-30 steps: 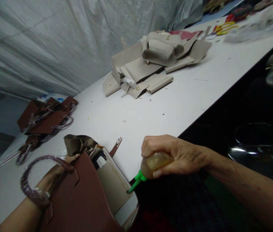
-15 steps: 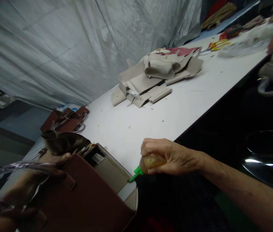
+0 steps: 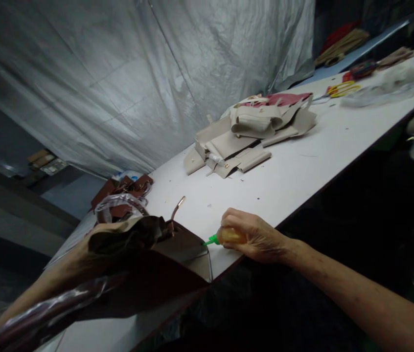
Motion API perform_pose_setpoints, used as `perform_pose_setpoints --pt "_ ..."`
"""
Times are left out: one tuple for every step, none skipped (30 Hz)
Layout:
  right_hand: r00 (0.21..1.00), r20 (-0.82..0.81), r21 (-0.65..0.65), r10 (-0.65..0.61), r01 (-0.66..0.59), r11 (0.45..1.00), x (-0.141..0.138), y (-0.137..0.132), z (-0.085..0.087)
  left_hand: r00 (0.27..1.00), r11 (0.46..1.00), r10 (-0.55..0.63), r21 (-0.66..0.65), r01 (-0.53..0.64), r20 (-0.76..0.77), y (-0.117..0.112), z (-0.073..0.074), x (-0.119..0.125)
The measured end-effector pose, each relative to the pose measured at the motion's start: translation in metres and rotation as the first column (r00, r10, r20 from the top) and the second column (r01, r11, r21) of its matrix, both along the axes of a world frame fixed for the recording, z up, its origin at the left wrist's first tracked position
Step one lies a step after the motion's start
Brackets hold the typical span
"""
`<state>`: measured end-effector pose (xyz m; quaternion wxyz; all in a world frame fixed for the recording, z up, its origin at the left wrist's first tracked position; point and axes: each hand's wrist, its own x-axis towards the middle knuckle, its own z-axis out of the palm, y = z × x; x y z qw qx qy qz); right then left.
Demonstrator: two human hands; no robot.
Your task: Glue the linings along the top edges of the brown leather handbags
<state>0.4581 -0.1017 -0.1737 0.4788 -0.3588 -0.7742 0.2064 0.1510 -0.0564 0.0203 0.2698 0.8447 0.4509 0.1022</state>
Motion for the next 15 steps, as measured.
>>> perform_pose_setpoints --pt "1.000 -0.005 -0.011 -0.007 0.007 1.000 0.000 0.000 -0.003 1.000 1.000 0.000 -0.026 -0.001 -0.010 -0.004 -0.006 0.002" --pt "1.000 -0.015 -0.018 -0.012 0.012 1.000 0.000 0.000 -0.006 1.000 0.999 0.015 -0.030 -0.016 -0.010 -0.007 -0.011 0.002" --pt "0.999 -0.027 -0.023 -0.016 0.016 1.000 0.000 0.000 -0.009 0.999 0.999 0.043 -0.013 -0.043 -0.002 -0.010 -0.016 0.001" --pt "0.999 -0.043 -0.026 -0.020 0.019 0.999 0.000 0.001 -0.012 0.997 0.997 0.073 0.001 -0.073 0.005 -0.012 -0.020 -0.001" --pt "0.998 -0.057 -0.026 -0.022 0.020 0.999 0.000 0.002 -0.014 0.995 0.995 0.097 0.007 -0.097 0.010 -0.014 -0.024 -0.003" --pt "0.997 -0.069 -0.025 -0.023 0.022 0.999 0.000 0.003 -0.015 0.992 0.992 0.122 0.011 -0.123 0.020 -0.015 -0.027 -0.005" --pt "0.997 -0.077 -0.018 -0.024 0.023 1.000 0.000 0.004 -0.017 0.989 0.989 0.147 0.016 -0.148 0.028 -0.016 -0.030 -0.006" --pt "0.996 -0.080 -0.009 -0.026 0.025 1.000 -0.001 0.006 -0.017 0.985 0.985 0.171 0.025 -0.172 0.034 -0.018 -0.032 -0.007" --pt "0.997 -0.073 0.000 -0.027 0.027 1.000 -0.001 0.007 -0.018 0.980 0.980 0.194 0.034 -0.195 0.036 -0.019 -0.034 -0.007" --pt "0.998 -0.055 0.001 -0.024 0.024 1.000 -0.002 0.008 -0.018 0.977 0.976 0.213 0.042 -0.214 0.029 -0.020 -0.035 -0.006" --pt "0.999 -0.032 -0.009 -0.019 0.019 1.000 -0.003 0.010 -0.017 0.973 0.971 0.232 0.053 -0.232 0.017 -0.020 -0.035 -0.006" --pt "1.000 -0.009 -0.028 -0.014 0.014 1.000 -0.003 0.010 -0.016 0.969 0.967 0.248 0.064 -0.248 0.009 -0.021 -0.035 -0.005" --pt "1.000 0.009 -0.054 -0.009 0.009 0.998 -0.004 0.012 -0.015 0.966 0.964 0.257 0.068 -0.257 0.009 -0.021 -0.035 -0.004" --pt "1.000 0.018 -0.080 -0.003 0.005 0.997 -0.004 0.013 -0.014 0.964 0.962 0.264 0.062 -0.265 0.020 -0.020 -0.035 -0.004" --pt "1.000 0.016 -0.095 0.000 0.001 0.995 -0.004 0.015 -0.013 0.963 0.962 0.267 0.045 -0.269 0.039 -0.018 -0.035 -0.005"
